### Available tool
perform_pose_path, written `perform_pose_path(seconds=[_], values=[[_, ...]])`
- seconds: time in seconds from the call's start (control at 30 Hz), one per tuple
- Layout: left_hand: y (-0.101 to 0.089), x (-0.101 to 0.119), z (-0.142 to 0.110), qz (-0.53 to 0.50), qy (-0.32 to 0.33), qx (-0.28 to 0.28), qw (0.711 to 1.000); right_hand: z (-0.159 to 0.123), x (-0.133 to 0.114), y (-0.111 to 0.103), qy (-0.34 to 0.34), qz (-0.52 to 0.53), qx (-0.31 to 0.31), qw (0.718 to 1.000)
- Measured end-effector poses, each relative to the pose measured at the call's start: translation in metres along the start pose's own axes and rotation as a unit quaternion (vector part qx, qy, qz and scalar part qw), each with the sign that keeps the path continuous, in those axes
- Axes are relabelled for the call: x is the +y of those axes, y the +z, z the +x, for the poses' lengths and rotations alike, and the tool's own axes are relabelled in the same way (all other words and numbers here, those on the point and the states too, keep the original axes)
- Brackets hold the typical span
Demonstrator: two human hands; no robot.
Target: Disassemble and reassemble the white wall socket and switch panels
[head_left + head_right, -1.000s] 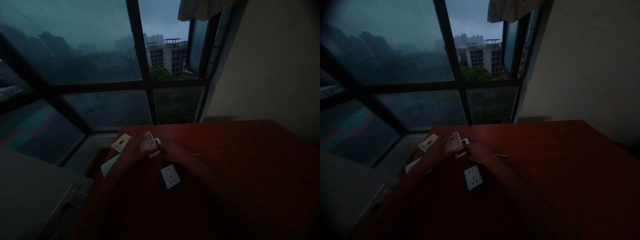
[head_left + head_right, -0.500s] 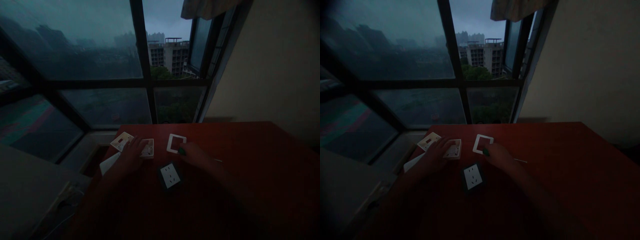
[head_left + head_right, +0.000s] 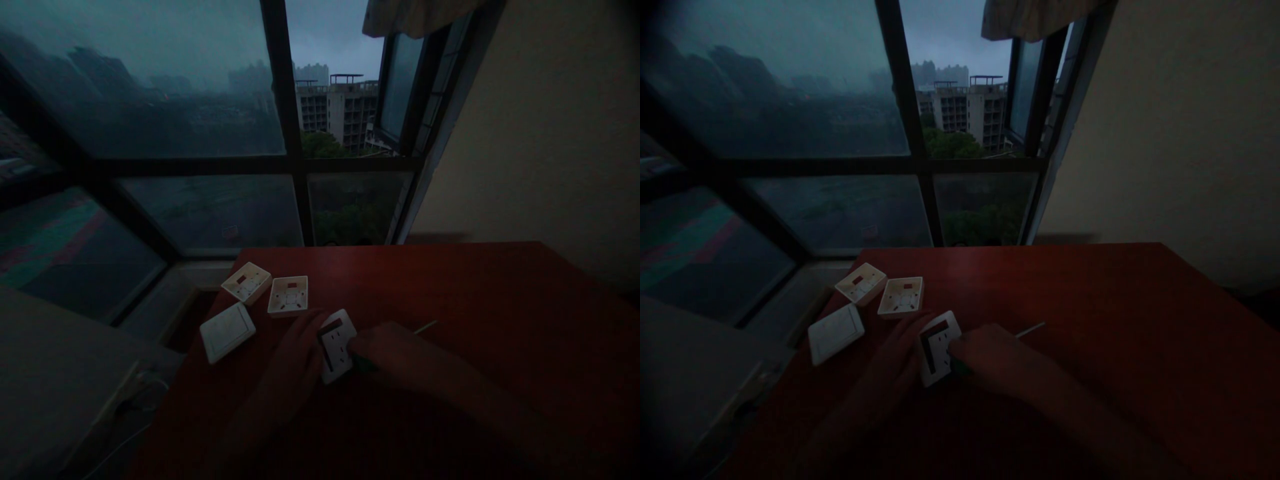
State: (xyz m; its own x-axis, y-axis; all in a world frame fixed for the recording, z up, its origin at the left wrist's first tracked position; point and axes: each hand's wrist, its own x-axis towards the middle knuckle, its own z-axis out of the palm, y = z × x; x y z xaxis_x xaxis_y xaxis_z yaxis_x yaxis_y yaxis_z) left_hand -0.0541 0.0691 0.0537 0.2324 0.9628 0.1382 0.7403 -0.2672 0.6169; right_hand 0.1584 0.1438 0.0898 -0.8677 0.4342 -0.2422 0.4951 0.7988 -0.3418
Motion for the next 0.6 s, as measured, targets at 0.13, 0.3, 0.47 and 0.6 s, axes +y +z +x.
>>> perform_pose_path(seconds=[0.13, 0.3, 0.47, 0.6], values=[[0.012, 0.003, -0.003, 0.023, -0.001, -0.030, 0.999, 0.000, 0.001, 0.005, 0.006, -0.021, -0.014, 1.000], [0.016, 0.003, -0.003, 0.061, 0.011, -0.050, 0.997, -0.004, 0.002, 0.004, 0.001, -0.003, -0.005, 1.000], [0.016, 0.004, -0.004, 0.072, 0.012, -0.056, 0.996, -0.009, 0.004, 0.010, 0.010, 0.009, -0.005, 1.000], [0.020, 0.004, -0.004, 0.091, 0.030, -0.049, 0.994, -0.012, 0.002, 0.019, 0.019, 0.013, 0.004, 1.000]])
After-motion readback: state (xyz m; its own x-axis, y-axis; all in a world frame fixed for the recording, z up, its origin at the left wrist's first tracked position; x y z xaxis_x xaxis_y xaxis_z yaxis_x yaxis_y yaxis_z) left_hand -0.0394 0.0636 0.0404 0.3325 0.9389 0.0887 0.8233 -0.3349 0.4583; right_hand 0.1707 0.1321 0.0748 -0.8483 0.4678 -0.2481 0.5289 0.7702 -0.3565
